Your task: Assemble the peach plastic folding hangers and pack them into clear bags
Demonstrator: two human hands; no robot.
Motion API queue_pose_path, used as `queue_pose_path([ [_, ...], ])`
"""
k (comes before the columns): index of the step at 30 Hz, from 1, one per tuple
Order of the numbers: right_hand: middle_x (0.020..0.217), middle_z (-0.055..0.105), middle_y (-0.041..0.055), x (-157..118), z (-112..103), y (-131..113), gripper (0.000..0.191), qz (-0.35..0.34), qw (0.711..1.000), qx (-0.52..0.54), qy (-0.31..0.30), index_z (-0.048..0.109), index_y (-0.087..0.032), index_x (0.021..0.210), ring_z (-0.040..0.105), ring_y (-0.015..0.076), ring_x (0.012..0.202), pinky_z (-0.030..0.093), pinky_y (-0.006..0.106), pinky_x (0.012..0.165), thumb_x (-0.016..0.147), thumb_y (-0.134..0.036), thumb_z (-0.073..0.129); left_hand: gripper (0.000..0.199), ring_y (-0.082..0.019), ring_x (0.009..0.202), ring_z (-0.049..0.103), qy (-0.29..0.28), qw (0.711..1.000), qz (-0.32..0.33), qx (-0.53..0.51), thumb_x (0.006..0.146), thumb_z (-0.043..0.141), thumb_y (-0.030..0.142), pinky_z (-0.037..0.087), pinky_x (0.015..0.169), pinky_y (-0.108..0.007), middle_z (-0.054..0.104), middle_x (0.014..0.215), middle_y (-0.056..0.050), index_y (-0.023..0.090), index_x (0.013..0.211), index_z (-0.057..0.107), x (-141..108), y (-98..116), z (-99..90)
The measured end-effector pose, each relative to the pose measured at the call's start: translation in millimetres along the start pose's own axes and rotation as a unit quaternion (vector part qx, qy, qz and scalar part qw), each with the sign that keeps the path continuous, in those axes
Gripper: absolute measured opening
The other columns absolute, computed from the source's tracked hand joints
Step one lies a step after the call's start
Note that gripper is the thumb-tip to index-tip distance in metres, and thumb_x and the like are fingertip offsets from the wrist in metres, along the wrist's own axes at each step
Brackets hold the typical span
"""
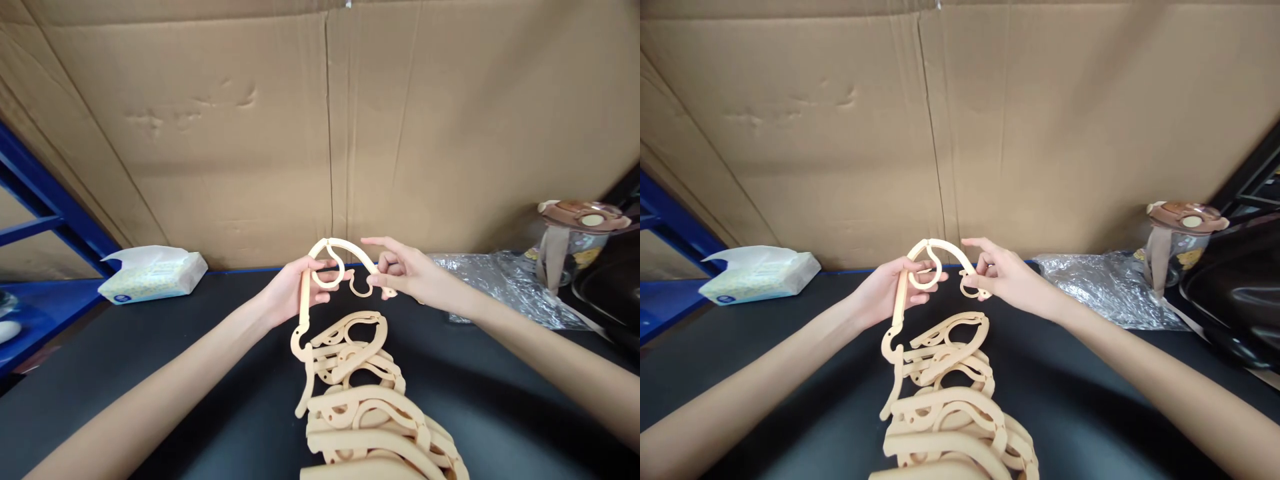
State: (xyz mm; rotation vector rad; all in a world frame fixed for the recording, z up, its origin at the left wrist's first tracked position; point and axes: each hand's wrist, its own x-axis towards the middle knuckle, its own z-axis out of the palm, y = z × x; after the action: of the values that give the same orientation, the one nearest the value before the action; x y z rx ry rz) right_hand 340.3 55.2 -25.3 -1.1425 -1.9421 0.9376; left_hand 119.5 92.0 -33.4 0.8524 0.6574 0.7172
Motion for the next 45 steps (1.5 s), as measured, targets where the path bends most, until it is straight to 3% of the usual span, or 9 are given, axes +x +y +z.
queue_pose_path([
  [3,0.071,0.061,-0.0015,1.6,-7.3,0.1,0.032,-0.037,0.976,-0.214,0.013,0.053,-0.023,0.12,0.058,0.0135,0.061,0.042,0.025,0.055,0.089,-0.034,0.05,0.02,-0.007,0.05,0.043,-0.061,0.998,-0.028,0.021,0.082,0.048,0.022,0.033,0.04,-0.015,0.057,0.073,-0.007,0.009,0.092,0.059,-1.0,4.8,-1.3],
  [8,0.065,0.064,0.0048,8.2,3.1,2.7,0.034,-0.057,0.856,-0.503,0.106,0.06,-0.017,0.106,0.057,0.0174,0.055,0.028,0.026,0.048,0.097,-0.037,0.033,0.031,-0.004,0.043,0.03,-0.15,0.981,-0.116,0.049,0.086,0.044,0.036,0.021,0.032,-0.012,0.043,0.065,-0.001,0.011,0.07,0.054,-2.2,16.3,7.3],
  [15,0.046,0.052,-0.0029,26.4,-14.0,14.2,0.048,0.029,0.953,-0.301,-0.002,0.062,-0.018,0.091,0.049,0.011,0.039,0.034,0.021,0.042,0.099,-0.037,0.019,0.015,-0.001,0.038,0.023,-0.045,0.976,-0.118,0.177,0.078,0.055,0.023,0.015,0.029,-0.011,0.045,0.065,0.001,0.014,0.067,0.048,-12.6,31.8,20.6],
  [20,0.073,0.067,0.0095,27.8,-35.1,52.9,0.035,0.138,0.859,-0.484,0.09,0.061,-0.015,0.096,0.065,0.0207,0.067,0.043,0.027,0.056,0.095,-0.031,0.03,0.035,-0.004,0.038,0.031,-0.004,0.994,-0.042,0.103,0.082,0.045,0.047,0.019,0.029,-0.014,0.048,0.067,-0.002,0.015,0.069,0.048,-21.0,45.4,21.8],
  [25,0.077,0.069,0.0171,18.0,-27.8,76.5,0.029,0.167,0.82,-0.543,0.069,0.062,-0.01,0.094,0.067,0.0291,0.074,0.044,0.034,0.061,0.092,-0.025,0.038,0.028,-0.008,0.046,0.049,0.047,0.989,0.074,0.118,0.09,0.043,0.032,0.04,0.039,-0.017,0.051,0.067,0.0,0.016,0.069,0.048,-18.9,46.9,30.6],
  [32,0.089,0.07,0.0093,18.2,-12.7,35.7,0.05,0.094,0.87,-0.48,0.064,0.066,-0.019,0.086,0.065,0.0244,0.086,0.044,0.033,0.069,0.096,-0.047,0.025,0.029,-0.012,0.064,0.063,0.058,0.942,0.181,0.278,0.085,0.06,0.037,0.052,0.064,-0.023,0.062,0.071,-0.003,0.012,0.071,0.06,5.4,30.6,43.0],
  [34,0.089,0.069,0.0079,20.1,-2.6,15.1,0.053,0.006,0.976,-0.207,0.072,0.065,-0.019,0.092,0.064,0.0196,0.084,0.046,0.032,0.073,0.097,-0.048,0.021,0.024,-0.011,0.061,0.062,0.068,0.932,0.198,0.297,0.083,0.062,0.032,0.051,0.065,-0.024,0.062,0.067,-0.002,0.012,0.07,0.059,14.3,27.0,49.2],
  [38,0.077,0.065,0.0046,23.1,8.8,-7.1,0.038,-0.032,0.994,0.084,0.06,0.063,-0.015,0.095,0.06,0.0144,0.067,0.047,0.028,0.064,0.085,-0.05,0.053,0.036,-0.007,0.049,0.053,0.096,0.895,0.249,0.357,0.081,0.064,0.029,0.043,0.053,-0.02,0.052,0.054,0.004,0.016,0.056,0.042,23.6,26.5,55.6],
  [45,0.07,0.062,-0.0017,17.1,-14.2,-0.7,0.027,-0.104,0.945,-0.272,0.152,0.056,-0.022,0.113,0.053,0.0124,0.057,0.035,0.024,0.054,0.091,-0.036,0.049,0.045,-0.005,0.035,0.034,0.11,0.86,0.181,0.463,0.089,0.047,0.045,0.026,0.037,-0.018,0.04,0.047,0.006,0.019,0.056,0.034,22.2,23.9,30.8],
])
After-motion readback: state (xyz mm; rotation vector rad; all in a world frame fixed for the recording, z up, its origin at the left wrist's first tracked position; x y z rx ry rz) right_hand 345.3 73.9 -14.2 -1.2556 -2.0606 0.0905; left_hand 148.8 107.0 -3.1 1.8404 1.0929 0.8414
